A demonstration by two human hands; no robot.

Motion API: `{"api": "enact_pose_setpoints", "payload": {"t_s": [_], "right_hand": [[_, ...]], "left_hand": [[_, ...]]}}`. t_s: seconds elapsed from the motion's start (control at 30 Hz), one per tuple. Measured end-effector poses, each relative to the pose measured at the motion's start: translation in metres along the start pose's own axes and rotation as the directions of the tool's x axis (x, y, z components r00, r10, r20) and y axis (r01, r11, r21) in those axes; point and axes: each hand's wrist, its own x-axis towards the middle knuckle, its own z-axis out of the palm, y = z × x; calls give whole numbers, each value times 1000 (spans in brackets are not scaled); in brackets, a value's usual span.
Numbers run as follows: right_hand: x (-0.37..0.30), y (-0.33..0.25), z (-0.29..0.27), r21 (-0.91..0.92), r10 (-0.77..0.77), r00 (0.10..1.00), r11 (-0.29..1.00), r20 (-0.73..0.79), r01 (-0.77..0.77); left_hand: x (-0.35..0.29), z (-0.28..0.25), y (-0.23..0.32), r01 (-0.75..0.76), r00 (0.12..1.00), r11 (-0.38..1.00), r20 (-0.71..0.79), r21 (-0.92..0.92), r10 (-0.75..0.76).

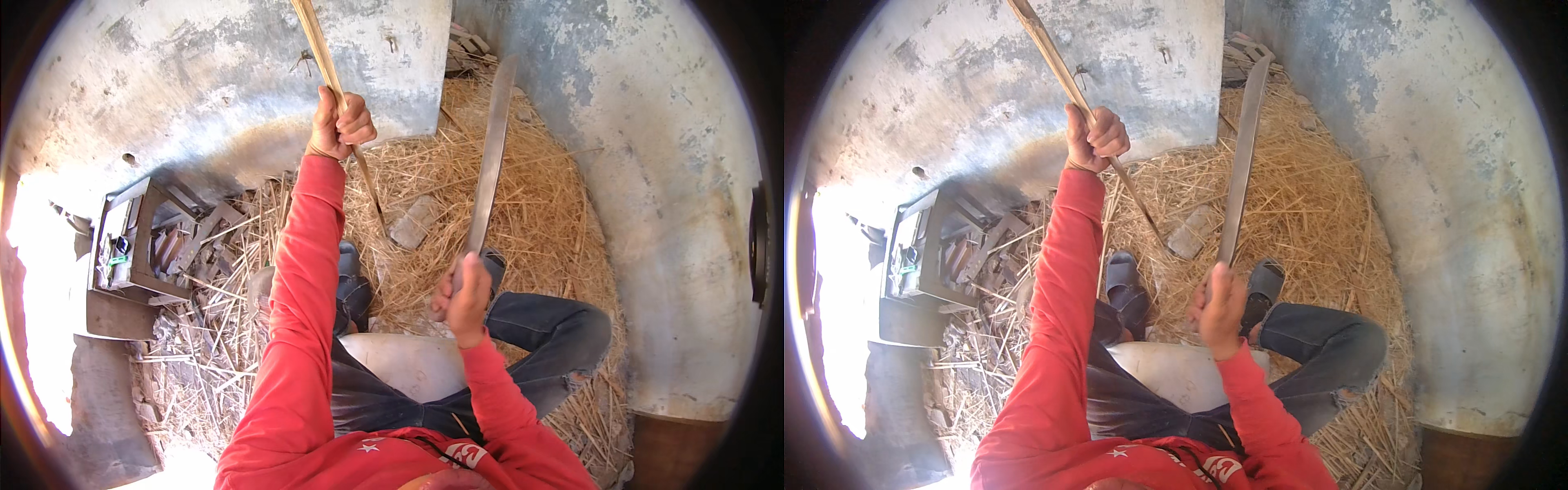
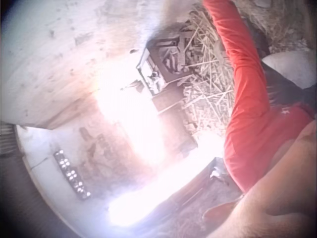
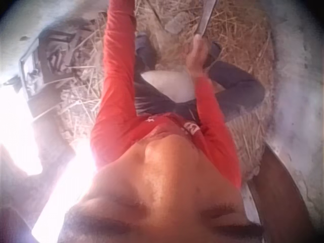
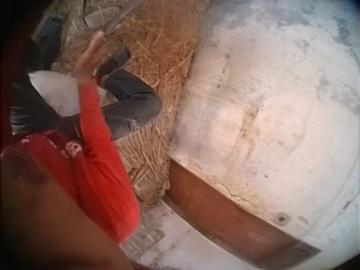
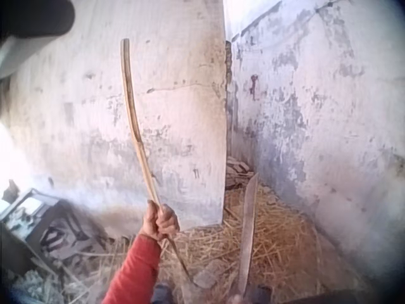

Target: The person uses a small green-handled knife and a large machete-like blade to shave and smooth a thin wooden pole while sitting on the floor.

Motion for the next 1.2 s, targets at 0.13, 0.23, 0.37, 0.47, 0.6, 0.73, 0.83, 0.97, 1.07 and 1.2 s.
{"api": "enact_pose_setpoints", "payload": {"t_s": [0.13,0.23,0.37,0.47,0.6,0.73,0.83,0.97,1.07,1.2], "right_hand": [[-25,80,-33,-265,482,876,841,-30,-472],[-11,117,-56,-240,614,783,748,-103,-619],[1,28,-13,-151,300,953,941,-43,-303],[12,9,12,23,19,1000,1000,-15,-18],[0,143,-22,-178,101,995,979,-17,-102],[-8,169,-44,-312,576,789,725,-214,-614],[10,135,-31,-306,374,917,864,-140,-399],[28,42,24,-11,46,998,999,-50,-47],[13,61,34,21,-236,969,971,-77,238],[-2,170,-20,-522,121,992,845,-28,-118]], "left_hand": [[0,4,0,30,999,1000,17,-4,-30],[-3,4,1,-9,1000,1000,5,-12,9],[-4,1,-1,15,1000,1000,17,-25,-15],[-2,2,0,3,1000,999,30,-32,-2],[0,4,0,1,1000,1000,-7,-19,-1],[-5,2,4,-30,992,995,-121,91,41],[-14,5,5,-49,955,972,-276,229,113],[-15,-1,15,-49,897,954,-407,297,173],[-13,-5,14,-51,900,949,-399,310,178],[-13,-2,12,-49,914,956,-373,290,160]]}}
